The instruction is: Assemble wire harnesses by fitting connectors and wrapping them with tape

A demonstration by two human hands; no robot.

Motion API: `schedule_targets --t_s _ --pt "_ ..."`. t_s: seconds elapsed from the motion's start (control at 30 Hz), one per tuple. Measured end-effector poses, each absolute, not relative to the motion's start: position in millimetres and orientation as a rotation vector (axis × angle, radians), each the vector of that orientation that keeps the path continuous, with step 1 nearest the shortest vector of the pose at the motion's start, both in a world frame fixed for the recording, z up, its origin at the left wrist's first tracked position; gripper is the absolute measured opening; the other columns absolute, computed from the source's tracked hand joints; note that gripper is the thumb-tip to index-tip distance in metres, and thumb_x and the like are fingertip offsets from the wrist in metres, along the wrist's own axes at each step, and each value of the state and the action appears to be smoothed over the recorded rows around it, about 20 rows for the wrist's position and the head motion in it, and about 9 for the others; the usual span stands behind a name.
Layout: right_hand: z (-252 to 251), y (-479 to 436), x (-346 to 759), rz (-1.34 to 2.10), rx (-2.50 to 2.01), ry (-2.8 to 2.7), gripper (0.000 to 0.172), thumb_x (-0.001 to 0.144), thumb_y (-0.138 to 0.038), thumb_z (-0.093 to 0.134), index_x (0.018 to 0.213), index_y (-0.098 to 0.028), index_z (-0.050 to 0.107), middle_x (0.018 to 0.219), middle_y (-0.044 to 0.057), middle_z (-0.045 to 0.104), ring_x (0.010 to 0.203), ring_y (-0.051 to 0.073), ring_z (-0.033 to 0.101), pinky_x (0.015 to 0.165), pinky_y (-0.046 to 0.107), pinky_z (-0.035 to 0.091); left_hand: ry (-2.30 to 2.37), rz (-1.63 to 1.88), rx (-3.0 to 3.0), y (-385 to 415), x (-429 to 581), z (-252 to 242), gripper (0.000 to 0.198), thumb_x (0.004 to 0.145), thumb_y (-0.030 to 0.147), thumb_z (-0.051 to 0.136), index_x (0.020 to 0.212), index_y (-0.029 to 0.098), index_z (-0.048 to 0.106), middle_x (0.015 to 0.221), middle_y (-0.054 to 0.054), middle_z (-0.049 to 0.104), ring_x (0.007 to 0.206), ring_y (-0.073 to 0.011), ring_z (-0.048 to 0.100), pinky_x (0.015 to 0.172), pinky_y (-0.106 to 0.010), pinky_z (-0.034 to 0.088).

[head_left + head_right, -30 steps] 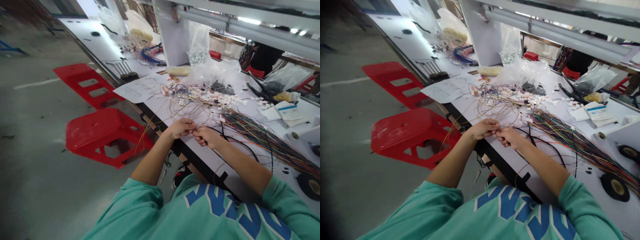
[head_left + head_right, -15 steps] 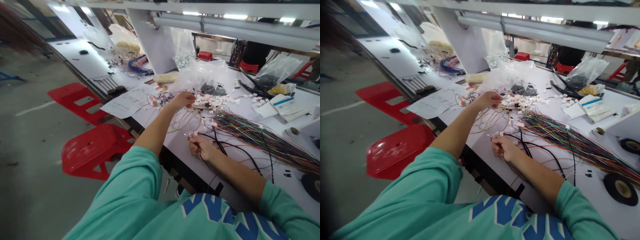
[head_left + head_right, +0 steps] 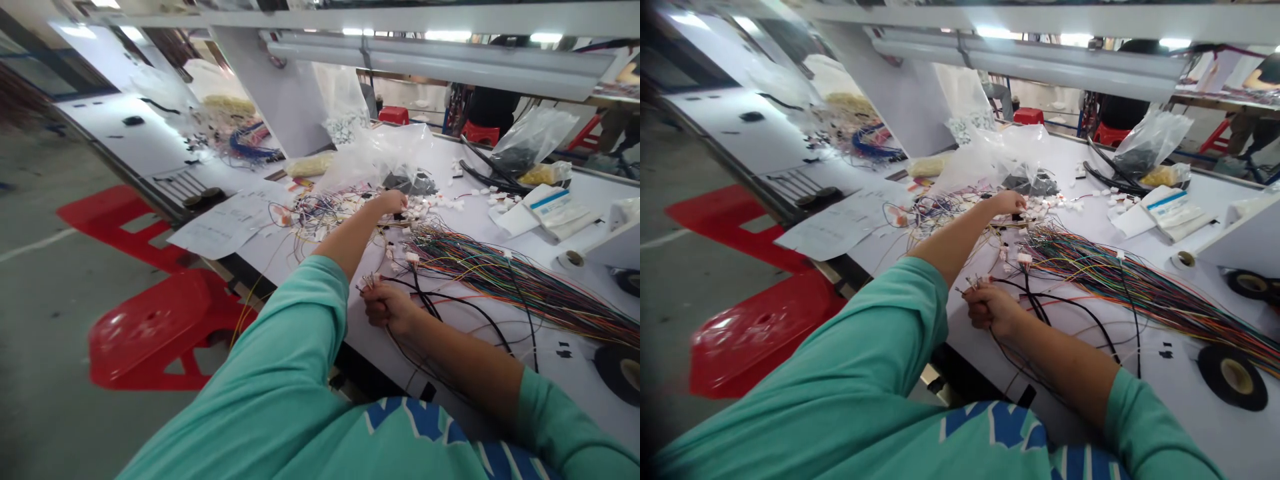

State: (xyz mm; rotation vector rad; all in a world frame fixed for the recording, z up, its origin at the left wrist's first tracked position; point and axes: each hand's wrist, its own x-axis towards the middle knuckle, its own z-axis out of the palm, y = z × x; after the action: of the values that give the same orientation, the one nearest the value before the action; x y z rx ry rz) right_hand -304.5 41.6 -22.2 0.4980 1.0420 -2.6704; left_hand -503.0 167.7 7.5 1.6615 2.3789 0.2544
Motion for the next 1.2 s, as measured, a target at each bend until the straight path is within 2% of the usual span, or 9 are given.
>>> schedule_targets --t_s 0.33,0.57,0.67,0.8,0.9,0.97,1.03,1.1,1.2 --pt "-22 42 -306 -2.672 0.516 1.045 0.016 0.060 -0.019 0.052 0.064 -0.022 0.037 0.031 -0.014 0.028 0.030 0.003 0.013 0.035 0.018 0.005 2.475 -0.005 1.730 161 -491 5 0.032 0.078 0.013 0.050 0.107 0.017 0.063 0.111 -0.010 0.066 0.103 -0.0219 0.060 0.083 -0.028 0.045" --pt "-18 42 -306 -2.654 0.559 1.079 0.013 0.060 -0.014 0.048 0.065 -0.022 0.039 0.030 -0.014 0.027 0.030 0.004 0.012 0.035 0.018 0.005 2.567 -0.059 1.661 159 -482 2 0.030 0.088 0.028 0.052 0.113 0.012 0.057 0.117 -0.012 0.060 0.109 -0.0226 0.057 0.093 -0.044 0.047" --pt "-16 42 -305 -2.648 0.576 1.088 0.012 0.061 -0.014 0.047 0.065 -0.021 0.039 0.030 -0.013 0.028 0.030 0.004 0.012 0.035 0.018 0.005 2.581 -0.049 1.641 158 -481 3 0.035 0.088 0.035 0.054 0.116 0.014 0.055 0.118 -0.010 0.058 0.108 -0.0220 0.056 0.094 -0.047 0.047" --pt "-14 42 -305 -2.636 0.578 1.105 0.013 0.060 -0.013 0.048 0.062 -0.021 0.039 0.030 -0.013 0.028 0.030 0.004 0.013 0.035 0.018 0.005 2.527 -0.040 1.621 157 -481 7 0.028 0.087 0.030 0.056 0.108 0.012 0.059 0.116 -0.009 0.060 0.109 -0.0212 0.056 0.096 -0.046 0.046" --pt "-14 43 -305 -2.642 0.592 1.127 0.013 0.060 -0.013 0.048 0.062 -0.021 0.039 0.030 -0.013 0.028 0.030 0.004 0.014 0.035 0.018 0.005 2.506 0.029 1.588 155 -479 12 0.019 0.081 0.016 0.061 0.099 0.011 0.064 0.110 -0.010 0.064 0.108 -0.0219 0.058 0.095 -0.041 0.046" --pt "-15 45 -306 -2.662 0.604 1.148 0.012 0.060 -0.013 0.048 0.063 -0.021 0.040 0.030 -0.013 0.028 0.030 0.004 0.014 0.035 0.018 0.005 2.534 0.133 1.549 153 -477 18 0.022 0.074 0.006 0.060 0.095 0.010 0.067 0.104 -0.013 0.067 0.108 -0.0244 0.059 0.095 -0.037 0.046" --pt "-15 50 -306 -2.693 0.623 1.174 0.013 0.059 -0.013 0.048 0.064 -0.021 0.040 0.031 -0.013 0.027 0.029 0.004 0.013 0.035 0.018 0.005 2.594 0.290 1.495 147 -477 28 0.029 0.073 0.002 0.054 0.099 0.009 0.067 0.104 -0.015 0.066 0.109 -0.0254 0.059 0.095 -0.035 0.045" --pt "-14 56 -307 -2.722 0.649 1.202 0.014 0.058 -0.013 0.048 0.065 -0.021 0.039 0.031 -0.014 0.026 0.029 0.004 0.013 0.034 0.018 0.006 2.648 0.485 1.433 133 -478 39 0.036 0.079 0.003 0.044 0.109 0.010 0.063 0.107 -0.015 0.065 0.109 -0.0222 0.059 0.095 -0.033 0.045" --pt "-11 64 -307 -2.766 0.673 1.242 0.013 0.056 -0.014 0.047 0.065 -0.021 0.040 0.034 -0.014 0.030 0.030 0.003 0.014 0.034 0.017 0.008 2.639 0.796 1.316 90 -476 49 0.039 0.087 0.009 0.033 0.119 0.011 0.056 0.096 -0.011 0.066 0.089 -0.0143 0.064 0.081 -0.026 0.051"
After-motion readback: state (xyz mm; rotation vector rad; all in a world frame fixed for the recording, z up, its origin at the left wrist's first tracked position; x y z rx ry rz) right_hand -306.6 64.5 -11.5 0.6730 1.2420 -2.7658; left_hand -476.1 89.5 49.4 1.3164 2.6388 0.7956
